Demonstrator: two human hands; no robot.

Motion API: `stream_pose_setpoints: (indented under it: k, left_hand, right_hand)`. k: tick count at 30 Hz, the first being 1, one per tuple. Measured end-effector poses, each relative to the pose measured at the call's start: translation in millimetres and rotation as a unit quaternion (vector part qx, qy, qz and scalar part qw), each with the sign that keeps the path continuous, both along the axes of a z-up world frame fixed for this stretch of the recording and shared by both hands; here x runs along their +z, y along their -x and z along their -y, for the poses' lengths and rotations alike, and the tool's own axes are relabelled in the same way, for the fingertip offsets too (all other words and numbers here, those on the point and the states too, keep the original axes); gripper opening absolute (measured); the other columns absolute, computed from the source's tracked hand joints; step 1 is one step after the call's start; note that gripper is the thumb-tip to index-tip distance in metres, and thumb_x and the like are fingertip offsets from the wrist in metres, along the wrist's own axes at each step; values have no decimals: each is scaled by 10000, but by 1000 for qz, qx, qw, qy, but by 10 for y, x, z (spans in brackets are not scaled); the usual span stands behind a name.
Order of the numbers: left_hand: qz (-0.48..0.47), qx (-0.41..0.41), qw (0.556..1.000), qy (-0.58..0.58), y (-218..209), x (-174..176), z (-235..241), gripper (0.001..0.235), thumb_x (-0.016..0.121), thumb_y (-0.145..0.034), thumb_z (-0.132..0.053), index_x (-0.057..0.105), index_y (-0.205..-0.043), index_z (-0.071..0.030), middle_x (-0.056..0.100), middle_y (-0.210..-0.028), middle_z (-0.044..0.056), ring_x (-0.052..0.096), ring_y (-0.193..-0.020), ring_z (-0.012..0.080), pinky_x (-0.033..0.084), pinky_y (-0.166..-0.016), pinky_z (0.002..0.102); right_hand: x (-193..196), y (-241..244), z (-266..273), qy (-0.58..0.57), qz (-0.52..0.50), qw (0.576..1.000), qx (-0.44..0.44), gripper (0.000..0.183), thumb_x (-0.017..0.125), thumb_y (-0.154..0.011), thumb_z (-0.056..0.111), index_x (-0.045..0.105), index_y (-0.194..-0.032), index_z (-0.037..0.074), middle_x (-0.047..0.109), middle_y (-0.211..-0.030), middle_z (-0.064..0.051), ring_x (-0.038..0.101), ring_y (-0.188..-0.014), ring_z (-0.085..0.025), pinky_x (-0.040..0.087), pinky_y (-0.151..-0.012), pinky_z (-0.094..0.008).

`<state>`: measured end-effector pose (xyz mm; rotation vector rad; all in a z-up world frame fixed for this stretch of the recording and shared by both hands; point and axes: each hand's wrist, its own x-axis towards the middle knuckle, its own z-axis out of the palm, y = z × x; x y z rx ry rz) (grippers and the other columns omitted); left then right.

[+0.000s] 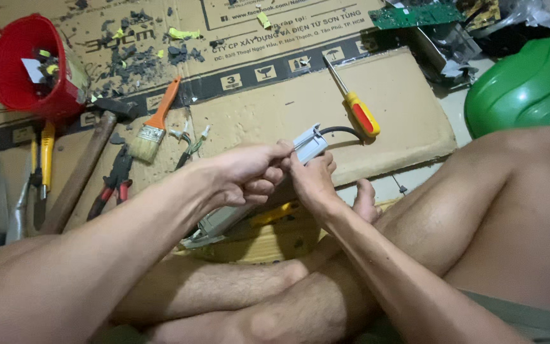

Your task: The person uses a flathead screwdriver to pry open the seams of a white rectangular electronic device. They work along the edges to separate the casing, eventually removing a side panel to reveal the internal components.

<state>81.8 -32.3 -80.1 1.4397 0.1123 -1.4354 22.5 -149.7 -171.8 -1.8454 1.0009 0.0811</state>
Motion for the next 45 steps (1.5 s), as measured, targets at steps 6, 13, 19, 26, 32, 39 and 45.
stream_pose_setpoints:
  k: [6,13,19,26,32,39,45]
  left_hand:
    - [97,4,995,-35,29,71,25,363,479,-1056,-429,563,-813,-173,352,-569,-83,267,-330,15,217,-297,170]
    - [549,-295,757,-195,-100,451,221,396,515,-968,-353,786,-936,-66,715,-773,171,752,-751,329,611,-740,441]
    - [445,-362,783,-242,-222,594,472,231,631,-920,-161,717,-748,-32,570,-528,58,573,-429,162,463,-449,271]
    - [486,-433,712,-264,-468,454,965,223,552,-926,-102,765,-908,-40,672,-648,77,633,-480,162,436,-439,315]
    - [558,-500,602,-274,-205,975,1188,228,622,-910,-155,717,-1096,-64,699,-935,103,684,-830,250,525,-680,425]
    - [517,-458,622,-368,-300,831,1250,194,662,-871,-265,799,-1006,-238,770,-889,13,754,-938,187,552,-795,398]
    - [547,-321,716,-292,12,731,719,333,577,-818,-276,790,-1029,-131,772,-986,108,720,-1076,304,552,-950,522]
  right_hand:
    - [-128,-54,66,11,-23,1000,-7,871,562,-893,602,277,-1394,-51,367,-1420,-287,352,-1411,-425,300,-1174,-567]
    - [-52,15,101,-15,-4,999,31,945,548,-886,580,220,-1459,-95,350,-1440,-306,339,-1423,-460,275,-1170,-608]
    - [-195,33,92,8,-19,1000,1,984,584,-849,634,218,-1460,-45,321,-1468,-299,320,-1441,-441,242,-1220,-569]
    - [701,122,-60,-45,-9,998,47,1256,563,-729,838,160,-1495,-71,280,-1500,-294,276,-1480,-410,210,-1232,-526]
    - [182,125,13,-63,-4,998,13,1281,591,-753,835,121,-1521,-76,239,-1524,-301,244,-1493,-408,191,-1241,-525]
    - [270,170,28,-80,-5,996,31,1268,603,-732,820,134,-1494,-80,190,-1549,-289,177,-1522,-400,191,-1241,-561]
    - [-226,44,108,-15,8,999,34,997,653,-819,590,256,-1431,-89,310,-1475,-281,256,-1482,-406,241,-1235,-526]
